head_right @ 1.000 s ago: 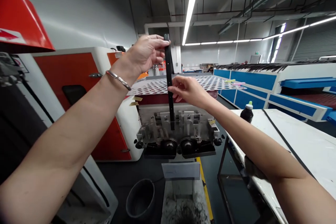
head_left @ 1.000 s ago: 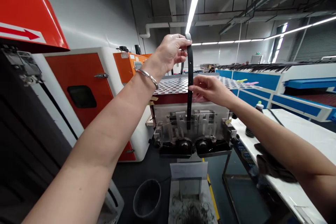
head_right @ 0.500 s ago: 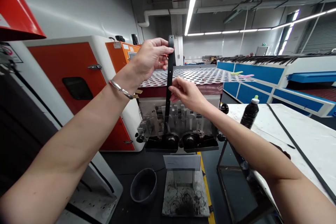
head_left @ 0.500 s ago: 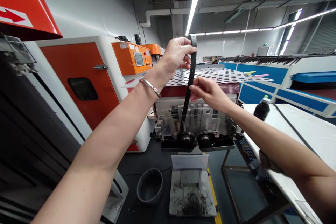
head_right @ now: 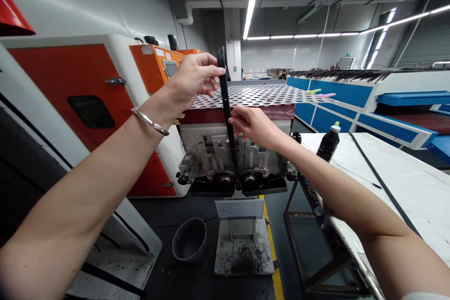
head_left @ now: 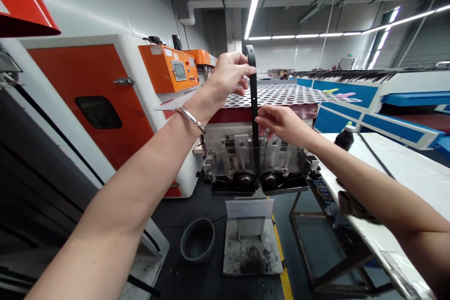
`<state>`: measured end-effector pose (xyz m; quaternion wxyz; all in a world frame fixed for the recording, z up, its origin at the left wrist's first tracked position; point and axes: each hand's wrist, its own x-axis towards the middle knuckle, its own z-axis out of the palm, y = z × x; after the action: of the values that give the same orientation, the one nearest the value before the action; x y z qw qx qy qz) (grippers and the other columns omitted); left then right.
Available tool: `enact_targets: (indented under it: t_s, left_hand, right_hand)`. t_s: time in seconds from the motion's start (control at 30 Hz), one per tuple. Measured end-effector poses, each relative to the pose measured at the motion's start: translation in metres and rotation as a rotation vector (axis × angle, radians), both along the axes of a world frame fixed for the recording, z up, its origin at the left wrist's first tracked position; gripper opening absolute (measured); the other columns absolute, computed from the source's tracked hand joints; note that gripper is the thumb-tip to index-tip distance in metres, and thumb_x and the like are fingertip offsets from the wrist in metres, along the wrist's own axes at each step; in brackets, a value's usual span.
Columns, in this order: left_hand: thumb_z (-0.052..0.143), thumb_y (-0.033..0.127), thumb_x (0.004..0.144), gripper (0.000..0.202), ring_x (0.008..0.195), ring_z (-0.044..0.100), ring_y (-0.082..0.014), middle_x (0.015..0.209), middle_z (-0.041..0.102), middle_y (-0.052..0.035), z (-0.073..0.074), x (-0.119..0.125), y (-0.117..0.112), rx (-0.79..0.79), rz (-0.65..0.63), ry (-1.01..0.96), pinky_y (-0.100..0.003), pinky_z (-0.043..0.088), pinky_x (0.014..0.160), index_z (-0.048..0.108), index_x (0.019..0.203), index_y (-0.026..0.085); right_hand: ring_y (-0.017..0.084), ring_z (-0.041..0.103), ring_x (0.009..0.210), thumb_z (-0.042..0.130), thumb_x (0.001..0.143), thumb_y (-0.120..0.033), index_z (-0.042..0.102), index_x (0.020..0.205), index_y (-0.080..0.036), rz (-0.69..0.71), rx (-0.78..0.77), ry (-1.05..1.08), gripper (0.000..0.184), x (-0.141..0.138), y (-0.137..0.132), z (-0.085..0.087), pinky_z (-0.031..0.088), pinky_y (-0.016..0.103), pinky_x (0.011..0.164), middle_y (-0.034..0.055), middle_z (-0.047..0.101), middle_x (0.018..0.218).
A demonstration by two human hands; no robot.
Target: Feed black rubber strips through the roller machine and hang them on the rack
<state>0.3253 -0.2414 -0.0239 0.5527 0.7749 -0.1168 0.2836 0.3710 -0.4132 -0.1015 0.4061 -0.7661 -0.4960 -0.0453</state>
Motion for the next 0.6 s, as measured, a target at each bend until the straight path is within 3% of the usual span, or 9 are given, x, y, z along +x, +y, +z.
enact_targets:
  t_s: [0.1, 0.2, 0.37, 0.47, 0.6]
  left_hand:
    - [0.063, 0.014, 0.079, 0.013, 0.055, 0.05, -0.0104, 0.065, 0.051, 0.0008, -0.014, 0.004, -0.001, 0.059, 0.015, -0.005, -0.027, 0.038, 0.054, 0.052, 0.073, 0.018]
    - [0.066, 0.015, 0.076, 0.015, 0.056, 0.047, -0.0105, 0.062, 0.05, 0.0015, -0.027, 0.01, 0.0, 0.173, 0.05, -0.04, -0.027, 0.036, 0.055, 0.053, 0.069, 0.018]
    - [0.07, 0.025, 0.073, 0.019, 0.061, 0.048, -0.0125, 0.062, 0.056, 0.0004, -0.049, 0.004, -0.003, 0.433, 0.217, -0.105, -0.028, 0.036, 0.06, 0.058, 0.06, 0.017]
    - [0.067, 0.03, 0.076, 0.018, 0.062, 0.049, -0.0137, 0.066, 0.059, -0.0006, -0.066, -0.018, -0.006, 0.467, 0.306, -0.138, -0.028, 0.036, 0.061, 0.06, 0.064, 0.018]
    - [0.059, 0.034, 0.085, 0.015, 0.065, 0.051, -0.0142, 0.075, 0.062, -0.0007, -0.11, -0.072, -0.01, 0.339, 0.349, -0.143, -0.027, 0.039, 0.062, 0.062, 0.08, 0.021]
  right_hand:
    - [0.012, 0.05, 0.051, 0.055, 0.089, -0.038, 0.056, 0.08, -0.021, -0.114, -0.101, -0.197, 0.02, -0.003, -0.005, -0.007, 0.034, 0.025, 0.051, -0.0014, 0.059, 0.062]
    - [0.012, 0.046, 0.055, 0.056, 0.089, -0.037, 0.06, 0.083, -0.019, -0.207, -0.099, -0.322, 0.019, -0.01, -0.014, -0.013, 0.029, 0.026, 0.054, -0.0002, 0.059, 0.066]
    - [0.013, 0.041, 0.055, 0.051, 0.092, -0.047, 0.058, 0.085, -0.022, -0.211, -0.037, -0.128, 0.027, -0.041, -0.042, -0.036, 0.028, 0.027, 0.052, -0.001, 0.054, 0.064]
    - [0.013, 0.041, 0.056, 0.048, 0.092, -0.051, 0.058, 0.081, -0.022, -0.106, -0.136, 0.131, 0.033, -0.062, -0.063, -0.075, 0.028, 0.026, 0.05, -0.001, 0.052, 0.064]
    - [0.014, 0.046, 0.058, 0.047, 0.093, -0.05, 0.059, 0.076, -0.02, -0.033, -0.351, 0.358, 0.036, -0.067, -0.081, -0.164, 0.031, 0.026, 0.053, -0.0007, 0.054, 0.063]
